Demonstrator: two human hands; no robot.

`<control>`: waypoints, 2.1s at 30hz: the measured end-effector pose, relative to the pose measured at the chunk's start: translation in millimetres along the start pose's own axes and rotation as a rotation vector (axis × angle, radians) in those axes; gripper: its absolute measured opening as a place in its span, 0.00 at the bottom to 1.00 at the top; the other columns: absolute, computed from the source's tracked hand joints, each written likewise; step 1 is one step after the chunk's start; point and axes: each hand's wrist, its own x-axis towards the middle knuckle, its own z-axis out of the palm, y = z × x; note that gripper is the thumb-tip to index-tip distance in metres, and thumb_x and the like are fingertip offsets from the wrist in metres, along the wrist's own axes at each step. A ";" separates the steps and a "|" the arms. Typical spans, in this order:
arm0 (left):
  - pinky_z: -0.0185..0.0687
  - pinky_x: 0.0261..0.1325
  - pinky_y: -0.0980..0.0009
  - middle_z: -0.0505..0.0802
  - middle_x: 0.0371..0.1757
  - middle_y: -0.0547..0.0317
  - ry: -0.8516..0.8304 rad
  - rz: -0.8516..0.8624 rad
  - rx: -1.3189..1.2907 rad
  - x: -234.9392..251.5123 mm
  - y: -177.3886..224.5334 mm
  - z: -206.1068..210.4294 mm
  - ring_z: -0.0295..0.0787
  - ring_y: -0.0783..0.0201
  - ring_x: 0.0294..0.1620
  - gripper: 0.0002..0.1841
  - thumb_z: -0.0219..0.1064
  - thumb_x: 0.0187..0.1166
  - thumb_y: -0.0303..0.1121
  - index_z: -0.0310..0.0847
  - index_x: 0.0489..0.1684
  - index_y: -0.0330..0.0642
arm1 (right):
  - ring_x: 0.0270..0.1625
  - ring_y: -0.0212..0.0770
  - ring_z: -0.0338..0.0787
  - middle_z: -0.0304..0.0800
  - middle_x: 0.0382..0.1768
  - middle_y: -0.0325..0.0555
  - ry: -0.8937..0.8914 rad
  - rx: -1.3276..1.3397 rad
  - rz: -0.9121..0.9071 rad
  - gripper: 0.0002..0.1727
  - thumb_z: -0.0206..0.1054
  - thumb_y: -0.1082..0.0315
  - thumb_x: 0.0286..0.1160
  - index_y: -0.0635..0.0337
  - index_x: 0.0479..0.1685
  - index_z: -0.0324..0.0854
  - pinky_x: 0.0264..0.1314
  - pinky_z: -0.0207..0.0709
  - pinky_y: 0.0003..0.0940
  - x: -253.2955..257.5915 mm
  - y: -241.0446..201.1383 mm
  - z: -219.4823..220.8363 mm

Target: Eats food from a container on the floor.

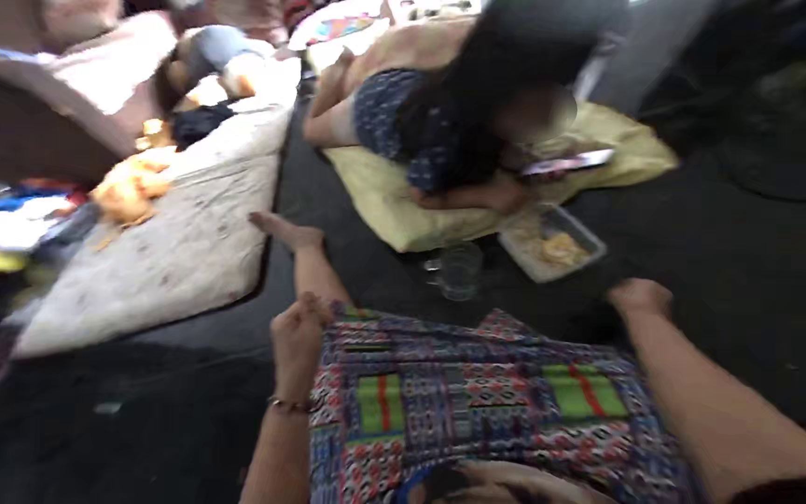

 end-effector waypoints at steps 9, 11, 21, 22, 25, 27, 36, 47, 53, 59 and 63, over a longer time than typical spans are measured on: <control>0.59 0.83 0.36 0.64 0.81 0.13 -0.371 -0.472 0.643 40.4 -119.8 9.0 0.62 0.21 0.83 0.43 0.66 0.84 0.46 0.50 0.88 0.23 | 0.69 0.67 0.85 0.87 0.60 0.74 0.389 0.336 -0.376 0.16 0.59 0.71 0.87 0.75 0.59 0.86 0.78 0.72 0.56 6.0 -14.2 -24.0; 0.61 0.80 0.32 0.62 0.82 0.11 -0.335 -0.536 0.680 44.4 -127.0 19.0 0.62 0.17 0.81 0.48 0.68 0.82 0.50 0.44 0.90 0.23 | 0.65 0.64 0.88 0.90 0.58 0.71 0.413 0.343 -0.486 0.14 0.62 0.71 0.85 0.74 0.55 0.88 0.74 0.76 0.54 7.4 -29.7 -24.2; 0.66 0.70 0.25 0.66 0.80 0.13 -0.216 -0.674 0.767 61.5 -120.7 36.3 0.67 0.17 0.77 0.50 0.67 0.79 0.57 0.48 0.91 0.28 | 0.62 0.63 0.90 0.91 0.56 0.68 0.290 0.327 -0.596 0.10 0.68 0.75 0.81 0.71 0.52 0.91 0.71 0.79 0.55 22.2 -109.1 -11.4; 0.66 0.71 0.25 0.66 0.80 0.13 -0.212 -0.673 0.759 61.2 -120.8 35.5 0.67 0.17 0.78 0.49 0.67 0.80 0.57 0.49 0.91 0.28 | 0.63 0.63 0.90 0.91 0.58 0.68 0.285 0.322 -0.592 0.10 0.68 0.74 0.81 0.71 0.53 0.90 0.71 0.79 0.55 25.0 -113.1 -10.2; 0.66 0.71 0.25 0.66 0.80 0.13 -0.217 -0.661 0.758 61.9 -122.4 34.4 0.66 0.17 0.78 0.49 0.66 0.80 0.56 0.48 0.91 0.28 | 0.64 0.63 0.89 0.90 0.60 0.67 0.278 0.321 -0.573 0.11 0.68 0.74 0.82 0.70 0.54 0.90 0.72 0.79 0.57 35.8 -121.1 -6.5; 0.67 0.70 0.26 0.67 0.80 0.14 -0.221 -0.665 0.779 62.7 -122.9 35.1 0.68 0.18 0.77 0.49 0.66 0.80 0.57 0.49 0.91 0.28 | 0.64 0.63 0.89 0.91 0.59 0.66 0.278 0.321 -0.574 0.11 0.68 0.74 0.81 0.69 0.54 0.90 0.72 0.78 0.58 43.9 -122.6 -4.0; 0.66 0.72 0.27 0.65 0.81 0.13 -0.222 -0.668 0.817 64.3 -120.4 39.0 0.67 0.18 0.78 0.50 0.64 0.81 0.58 0.48 0.91 0.27 | 0.68 0.61 0.88 0.91 0.60 0.66 0.222 0.341 -0.527 0.13 0.67 0.74 0.80 0.69 0.58 0.89 0.76 0.75 0.55 59.5 -134.9 -2.1; 0.68 0.71 0.29 0.65 0.82 0.17 -0.213 -0.712 0.845 66.6 -118.3 43.4 0.67 0.21 0.79 0.49 0.65 0.80 0.59 0.48 0.91 0.30 | 0.70 0.63 0.86 0.88 0.64 0.68 0.207 0.380 -0.556 0.17 0.73 0.76 0.73 0.70 0.61 0.88 0.77 0.75 0.55 68.8 -141.2 5.5; 0.70 0.72 0.31 0.65 0.83 0.18 -0.225 -0.720 0.871 66.5 -118.5 43.9 0.68 0.23 0.79 0.49 0.64 0.81 0.59 0.48 0.92 0.32 | 0.63 0.62 0.90 0.89 0.62 0.66 0.089 0.379 -0.684 0.24 0.74 0.81 0.66 0.69 0.66 0.85 0.69 0.81 0.57 67.0 -142.2 11.3; 0.69 0.72 0.31 0.65 0.83 0.19 -0.217 -0.720 0.874 66.6 -117.5 45.4 0.68 0.23 0.80 0.50 0.63 0.80 0.60 0.47 0.92 0.32 | 0.64 0.65 0.90 0.90 0.58 0.69 0.135 0.303 -0.797 0.19 0.73 0.77 0.73 0.73 0.63 0.82 0.72 0.78 0.61 72.9 -138.2 14.7; 0.68 0.72 0.29 0.66 0.82 0.16 -0.220 -0.698 0.846 64.9 -117.2 43.7 0.67 0.20 0.79 0.49 0.63 0.81 0.58 0.47 0.92 0.30 | 0.60 0.65 0.92 0.92 0.55 0.67 0.219 0.286 -0.885 0.15 0.70 0.77 0.75 0.72 0.60 0.86 0.68 0.80 0.62 71.4 -132.6 12.5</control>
